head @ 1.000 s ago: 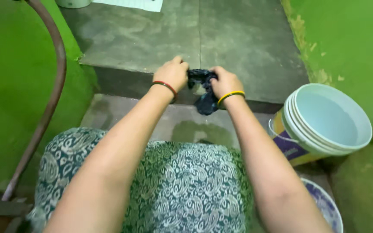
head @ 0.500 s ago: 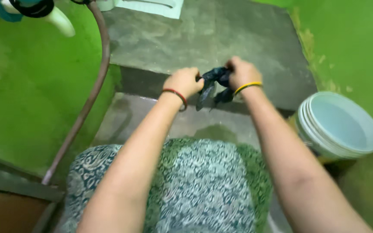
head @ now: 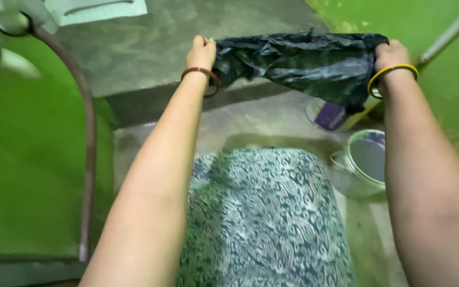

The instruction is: The person cleans stone steps by hand using a damp cloth, rinsing the cloth in a bucket of water during the process.

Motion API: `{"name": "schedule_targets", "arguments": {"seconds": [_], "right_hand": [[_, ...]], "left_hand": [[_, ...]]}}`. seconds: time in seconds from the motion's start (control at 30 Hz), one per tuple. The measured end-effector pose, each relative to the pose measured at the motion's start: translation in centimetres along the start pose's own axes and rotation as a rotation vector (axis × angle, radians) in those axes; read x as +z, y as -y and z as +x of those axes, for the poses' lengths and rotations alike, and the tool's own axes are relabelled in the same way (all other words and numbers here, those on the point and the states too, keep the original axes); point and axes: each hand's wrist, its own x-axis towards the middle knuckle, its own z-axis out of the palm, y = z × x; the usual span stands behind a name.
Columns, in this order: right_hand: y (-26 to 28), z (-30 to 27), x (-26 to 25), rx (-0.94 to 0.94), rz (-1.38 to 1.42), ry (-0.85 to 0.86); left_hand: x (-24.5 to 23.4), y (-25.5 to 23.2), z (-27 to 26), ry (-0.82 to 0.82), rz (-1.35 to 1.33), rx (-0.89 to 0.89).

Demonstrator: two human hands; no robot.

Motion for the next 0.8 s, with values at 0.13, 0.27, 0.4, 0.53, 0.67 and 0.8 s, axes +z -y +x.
{"name": "schedule_targets", "arguments": {"seconds": [0.13, 0.27, 0.4, 0.53, 0.67, 0.8], "right_hand": [[1.5, -4.1, -5.7, 0.399, 0.634, 0.149], [4.0, -7.2, -12.4, 0.255, 0.9, 0.33], [3.0, -8.6, -17.4, 0.143, 0.78, 0.327], [-2.5, -8.6, -19.0, 0.189, 0.483, 0.129], [-12.5, -8.8, -17.0, 0.238, 0.157, 0.269], [-23.9, -12.0, -11.7, -0.079, -0.178, 0.625]], "left_hand": [[5.1, -2.2, -2.9, -0.005, -0.288, -0.012], [7.9, -7.3, -10.9, 0.164, -0.456, 0.043], [13.9, -12.5, -16.9, 0.312, -0.408, 0.125], [25.3, -15.2, -22.3, 0.471, -0.406, 0.341], [34.9, -14.3, -28.6, 0.643, -0.134, 0.502], [40.3, -11.3, -34.9, 0.822, 0.251, 0.579]]}}
